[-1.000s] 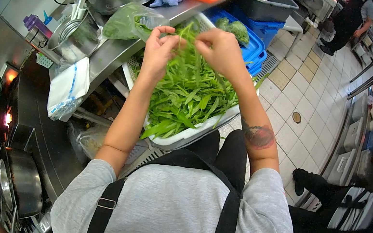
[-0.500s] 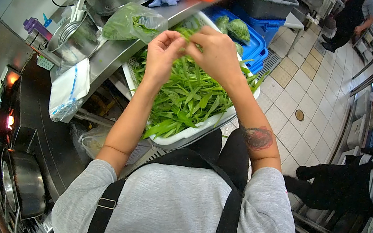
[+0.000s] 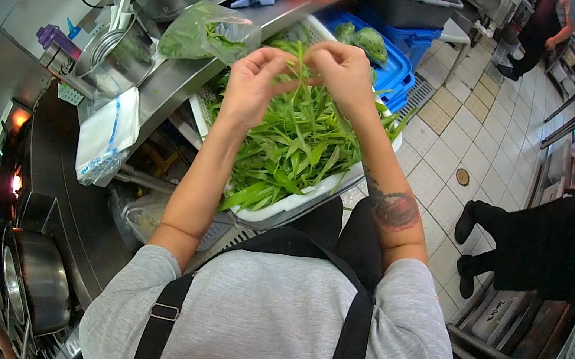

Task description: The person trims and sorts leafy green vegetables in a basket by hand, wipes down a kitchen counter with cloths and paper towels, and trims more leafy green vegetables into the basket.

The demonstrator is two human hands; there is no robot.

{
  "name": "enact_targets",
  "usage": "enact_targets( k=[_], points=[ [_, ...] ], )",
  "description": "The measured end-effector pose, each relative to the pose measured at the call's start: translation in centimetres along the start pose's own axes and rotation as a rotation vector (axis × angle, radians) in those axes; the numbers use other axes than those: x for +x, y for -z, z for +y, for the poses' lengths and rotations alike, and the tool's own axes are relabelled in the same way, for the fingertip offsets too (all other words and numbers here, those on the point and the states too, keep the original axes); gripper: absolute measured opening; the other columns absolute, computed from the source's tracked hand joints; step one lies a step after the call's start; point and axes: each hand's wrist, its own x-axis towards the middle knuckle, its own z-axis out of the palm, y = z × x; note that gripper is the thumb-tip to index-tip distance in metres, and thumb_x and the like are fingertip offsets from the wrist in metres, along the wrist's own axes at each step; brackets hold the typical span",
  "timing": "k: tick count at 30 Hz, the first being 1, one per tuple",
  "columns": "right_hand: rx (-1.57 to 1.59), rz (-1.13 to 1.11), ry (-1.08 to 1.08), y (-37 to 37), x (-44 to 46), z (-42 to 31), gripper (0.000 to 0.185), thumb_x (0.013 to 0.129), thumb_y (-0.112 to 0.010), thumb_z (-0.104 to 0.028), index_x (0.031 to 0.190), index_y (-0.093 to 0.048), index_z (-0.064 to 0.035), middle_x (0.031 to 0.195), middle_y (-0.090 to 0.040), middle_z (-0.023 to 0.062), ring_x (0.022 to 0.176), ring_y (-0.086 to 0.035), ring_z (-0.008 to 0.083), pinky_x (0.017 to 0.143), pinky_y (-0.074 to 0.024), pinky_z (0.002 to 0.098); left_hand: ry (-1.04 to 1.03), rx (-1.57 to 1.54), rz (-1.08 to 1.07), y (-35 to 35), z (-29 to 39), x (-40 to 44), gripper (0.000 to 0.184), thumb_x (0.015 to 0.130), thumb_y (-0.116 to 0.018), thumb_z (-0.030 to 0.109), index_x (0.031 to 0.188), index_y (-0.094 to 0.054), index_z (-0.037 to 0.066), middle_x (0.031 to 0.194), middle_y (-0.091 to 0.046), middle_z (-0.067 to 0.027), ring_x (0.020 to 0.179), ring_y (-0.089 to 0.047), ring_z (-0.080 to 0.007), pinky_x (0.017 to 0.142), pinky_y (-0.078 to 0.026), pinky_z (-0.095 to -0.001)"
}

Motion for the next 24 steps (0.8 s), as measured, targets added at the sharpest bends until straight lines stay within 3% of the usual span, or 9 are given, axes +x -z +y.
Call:
enact_targets(
  k=[4,7,11,14,18,19,22,23,24],
  points=[
    [0.142,-0.103,0.006,0.1,-0.1,0.9,0.019,0.09,-0.049,-0.014,0.082,-0.061,-0.002,0.075,-0.056,-0.0003,0.071,-0.052,0.0058,0.055,-0.0471,0.0214,0.047,0.011,0.022,-0.2,-0.5,-0.3,0.011,0.089,-0.06,0.015,0.093,-0.058,0.004,0.092,-0.062,-0.0027,0.08,-0.06,-0.0117,0.073,-0.052,-0.0314],
    [0.087,0.017,0.082,-0.3,-0.7,1.5,0.019,0.089,-0.053,-0.012,0.086,-0.066,0.0016,0.075,-0.06,0.0,0.066,-0.052,0.0054,0.056,-0.0448,0.0213,0.016,0.059,0.019,-0.3,-0.9,-0.5,0.01,0.088,-0.06,0.012,0.092,-0.059,0.003,0.089,-0.061,-0.0024,0.078,-0.059,-0.0113,0.073,-0.051,-0.0285],
    [-0.044,0.11,0.047,-0.5,-1.9,2.5,0.022,0.088,-0.059,-0.016,0.1,-0.067,0.0001,0.078,-0.062,-0.0011,0.065,-0.05,0.0039,0.058,-0.0399,0.0183,-0.171,0.34,0.016,-1.4,-2.4,-0.4,0.005,0.085,-0.06,0.005,0.086,-0.059,-0.001,0.075,-0.062,-0.0022,0.07,-0.058,-0.0079,0.064,-0.047,-0.0228],
    [-0.143,0.122,0.074,0.8,-2.4,3.3,0.021,0.088,-0.059,-0.016,0.097,-0.066,0.0007,0.077,-0.062,-0.0025,0.065,-0.05,0.0032,0.058,-0.04,0.018,-0.182,0.489,-0.015,-2.0,-3.1,-0.8,0.007,0.084,-0.061,0.005,0.084,-0.059,-0.001,0.073,-0.062,-0.0021,0.067,-0.056,-0.0065,0.061,-0.046,-0.0235],
    [-0.328,0.154,0.227,3.8,-2.3,3.5,0.02,0.092,-0.052,-0.016,0.097,-0.062,0.0015,0.085,-0.063,0.0014,0.073,-0.052,0.005,0.063,-0.0417,0.0198,-0.144,0.788,-0.186,-2.5,-0.4,-3.6,0.012,0.08,-0.062,0.01,0.083,-0.061,-0.002,0.07,-0.064,-0.0114,0.062,-0.061,-0.0162,0.06,-0.048,-0.0303],
    [-0.243,0.193,0.145,4.9,-2.1,3.1,0.024,0.095,-0.046,-0.018,0.099,-0.06,0.0003,0.089,-0.064,0.0058,0.079,-0.057,0.0086,0.066,-0.0442,0.0218,-0.088,0.851,-0.296,-2.3,0.6,-4.6,0.014,0.078,-0.062,0.012,0.08,-0.062,-0.002,0.069,-0.063,-0.0162,0.062,-0.063,-0.0238,0.061,-0.049,-0.0343],
    [0.202,0.237,0.01,6.0,-1.3,1.6,0.025,0.097,-0.042,-0.02,0.099,-0.057,-0.0007,0.09,-0.064,0.0076,0.078,-0.06,0.0123,0.067,-0.0472,0.0243,0.055,1.038,-0.422,-1.8,2.7,-5.7,0.013,0.077,-0.06,0.012,0.076,-0.062,-0.001,0.069,-0.063,-0.017,0.062,-0.063,-0.0272,0.06,-0.05,-0.0356],
    [0.137,0.211,-0.04,6.2,-1.2,1.3,0.023,0.098,-0.041,-0.021,0.098,-0.054,-0.0023,0.082,-0.059,0.0052,0.072,-0.057,0.0127,0.073,-0.0504,0.0275,-0.059,1.088,-0.355,-0.9,1.9,-5.1,0.012,0.076,-0.059,0.01,0.073,-0.062,-0.001,0.068,-0.063,-0.0181,0.061,-0.062,-0.0297,0.059,-0.049,-0.0358],
    [0.114,0.193,-0.042,6.3,-1.1,1.6,0.022,0.098,-0.041,-0.021,0.098,-0.053,-0.0025,0.079,-0.057,0.004,0.069,-0.056,0.0116,0.071,-0.0502,0.027,-0.015,1.156,-0.227,-0.4,1.7,-4.1,0.012,0.074,-0.059,0.011,0.072,-0.062,-0.001,0.07,-0.063,-0.0185,0.065,-0.063,-0.0307,0.062,-0.05,-0.0383]
  ],
)
